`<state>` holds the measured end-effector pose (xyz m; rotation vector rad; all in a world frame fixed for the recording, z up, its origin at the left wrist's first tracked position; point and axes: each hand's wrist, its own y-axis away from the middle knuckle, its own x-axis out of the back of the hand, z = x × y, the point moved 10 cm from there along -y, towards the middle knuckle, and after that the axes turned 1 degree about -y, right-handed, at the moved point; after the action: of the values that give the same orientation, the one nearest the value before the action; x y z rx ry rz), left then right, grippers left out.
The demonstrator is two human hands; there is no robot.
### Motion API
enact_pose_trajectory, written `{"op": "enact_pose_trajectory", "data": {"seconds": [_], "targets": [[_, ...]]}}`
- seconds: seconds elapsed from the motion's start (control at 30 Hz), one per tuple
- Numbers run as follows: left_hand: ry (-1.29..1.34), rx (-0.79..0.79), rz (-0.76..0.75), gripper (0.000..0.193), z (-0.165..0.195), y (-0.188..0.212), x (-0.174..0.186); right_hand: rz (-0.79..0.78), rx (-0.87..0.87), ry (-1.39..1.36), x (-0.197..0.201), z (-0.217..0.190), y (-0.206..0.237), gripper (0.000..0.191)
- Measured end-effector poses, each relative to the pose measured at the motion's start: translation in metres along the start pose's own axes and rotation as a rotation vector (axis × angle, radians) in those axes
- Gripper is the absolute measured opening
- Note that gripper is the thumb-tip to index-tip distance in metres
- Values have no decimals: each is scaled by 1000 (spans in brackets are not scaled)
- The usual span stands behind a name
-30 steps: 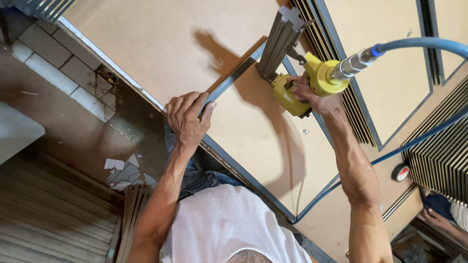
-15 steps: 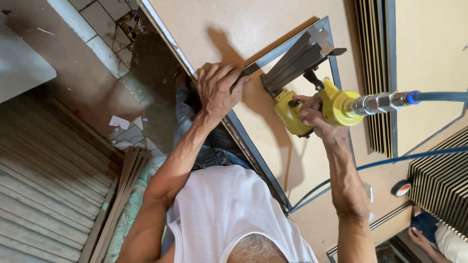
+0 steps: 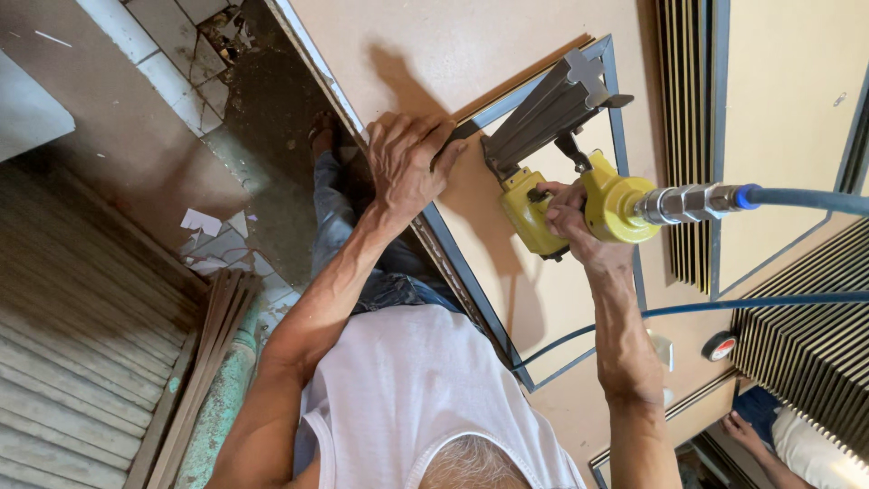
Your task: The person uses a pneumatic nail gun to attach dark frame pieces to rectangular boards on a workbench. They repeatedly position each frame, fire nails along the edges, then flip and stack the completed units.
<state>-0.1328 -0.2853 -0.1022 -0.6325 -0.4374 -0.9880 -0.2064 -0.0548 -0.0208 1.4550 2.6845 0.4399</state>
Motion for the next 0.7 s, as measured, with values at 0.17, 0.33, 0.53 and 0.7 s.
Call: {"op": "enact_pose_trajectory", "data": {"seconds": [0.17, 0.33, 0.53, 0.7], "targets": [[-14, 42, -90, 28, -4, 0, -9, -24, 184, -117, 22, 7, 12, 12], [9, -283, -170, 68, 26, 28, 4, 206, 271, -92, 118, 10, 38, 11], [-72, -654, -568, 95, 53, 100, -15, 506, -210, 419, 250, 64, 69, 7], [-123, -697, -561, 118, 52, 90, -23, 89, 29, 274, 258, 69, 58, 17]]}}
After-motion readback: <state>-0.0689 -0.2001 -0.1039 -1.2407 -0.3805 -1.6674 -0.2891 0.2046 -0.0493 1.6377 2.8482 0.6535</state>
